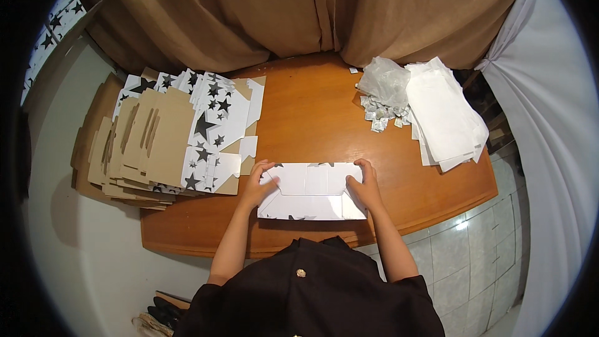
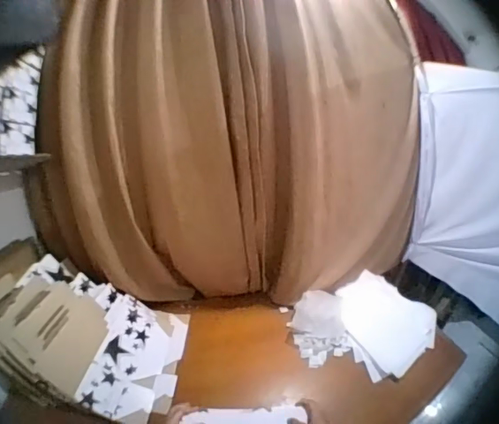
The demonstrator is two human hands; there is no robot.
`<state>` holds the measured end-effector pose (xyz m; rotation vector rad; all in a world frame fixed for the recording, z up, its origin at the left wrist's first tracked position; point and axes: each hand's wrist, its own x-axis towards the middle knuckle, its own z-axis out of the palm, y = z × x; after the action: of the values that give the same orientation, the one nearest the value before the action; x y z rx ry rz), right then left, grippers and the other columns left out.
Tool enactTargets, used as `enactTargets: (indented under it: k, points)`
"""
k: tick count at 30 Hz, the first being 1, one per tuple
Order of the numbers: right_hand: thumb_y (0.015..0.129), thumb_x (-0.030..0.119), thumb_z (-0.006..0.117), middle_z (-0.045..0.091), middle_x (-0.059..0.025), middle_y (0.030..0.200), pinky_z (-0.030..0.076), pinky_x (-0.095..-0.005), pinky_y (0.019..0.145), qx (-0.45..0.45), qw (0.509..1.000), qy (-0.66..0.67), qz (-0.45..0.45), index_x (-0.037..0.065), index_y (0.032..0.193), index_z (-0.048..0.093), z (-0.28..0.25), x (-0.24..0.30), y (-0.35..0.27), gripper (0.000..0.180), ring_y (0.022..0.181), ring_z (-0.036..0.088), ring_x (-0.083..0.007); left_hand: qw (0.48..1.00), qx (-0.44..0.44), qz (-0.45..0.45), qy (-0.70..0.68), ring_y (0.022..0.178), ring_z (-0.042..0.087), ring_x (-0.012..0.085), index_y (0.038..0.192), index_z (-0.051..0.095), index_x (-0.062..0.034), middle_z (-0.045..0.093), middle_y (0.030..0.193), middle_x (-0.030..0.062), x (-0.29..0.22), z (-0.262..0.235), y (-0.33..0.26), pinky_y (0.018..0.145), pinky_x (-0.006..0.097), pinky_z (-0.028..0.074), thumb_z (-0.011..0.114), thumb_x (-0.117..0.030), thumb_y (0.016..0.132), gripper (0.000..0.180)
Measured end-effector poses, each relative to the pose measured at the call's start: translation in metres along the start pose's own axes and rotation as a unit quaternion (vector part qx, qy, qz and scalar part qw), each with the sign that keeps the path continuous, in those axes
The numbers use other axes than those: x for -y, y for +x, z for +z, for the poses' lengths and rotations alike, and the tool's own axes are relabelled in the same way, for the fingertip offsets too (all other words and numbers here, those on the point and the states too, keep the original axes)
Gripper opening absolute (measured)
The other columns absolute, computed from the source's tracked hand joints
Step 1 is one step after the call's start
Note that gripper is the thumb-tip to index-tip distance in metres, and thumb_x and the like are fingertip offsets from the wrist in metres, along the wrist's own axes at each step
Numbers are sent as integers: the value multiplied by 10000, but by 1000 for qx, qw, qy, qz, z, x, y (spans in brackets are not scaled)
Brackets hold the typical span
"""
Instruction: The person is folding and assembling shoeboxes, then placing packing paper inside them before stacking them on a shelf.
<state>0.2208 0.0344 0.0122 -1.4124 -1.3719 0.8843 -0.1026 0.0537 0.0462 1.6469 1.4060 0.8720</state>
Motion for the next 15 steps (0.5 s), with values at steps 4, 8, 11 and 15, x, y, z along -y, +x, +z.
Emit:
enactTargets:
  k: [4,8,11,15]
  points:
    - [758,106,654,480,-186,1182,335,-362,982,2,998,-66,-13,41,1211,438,6,29,-7,506,1149,439,-311,998,-61,-12,31,1287,323,306,1399,242,-56,356,1361,198,-10,9,-12,1055,375,272,742,-211,713,863]
    - [781,120,648,494,-189,1194,359,-373,965,-8,987,-159,-26,24,1222,423,4,38,-8,503,1133,475,-301,992,-24,-96,75,1298,301,357,1439,13,-92,223,1432,239,-17,9,-9,1050,396,298,744,-299,725,1042]
    - [868,290,578,527,-179,1146,411,-362,911,-24,988,56,145,-3,1235,406,-3,24,-1,500,1071,522,-300,988,-16,-153,-29,1285,331,359,1435,-44,-82,195,1449,232,13,-6,-3,1020,406,339,673,-400,780,1021]
    - [832,738,237,557,-155,1114,476,-416,771,95,918,15,386,46,1269,430,-40,30,10,841,895,570,-271,932,31,-343,-116,860,536,217,1231,390,-79,532,974,130,10,-30,-6,719,377,474,306,-724,821,769]
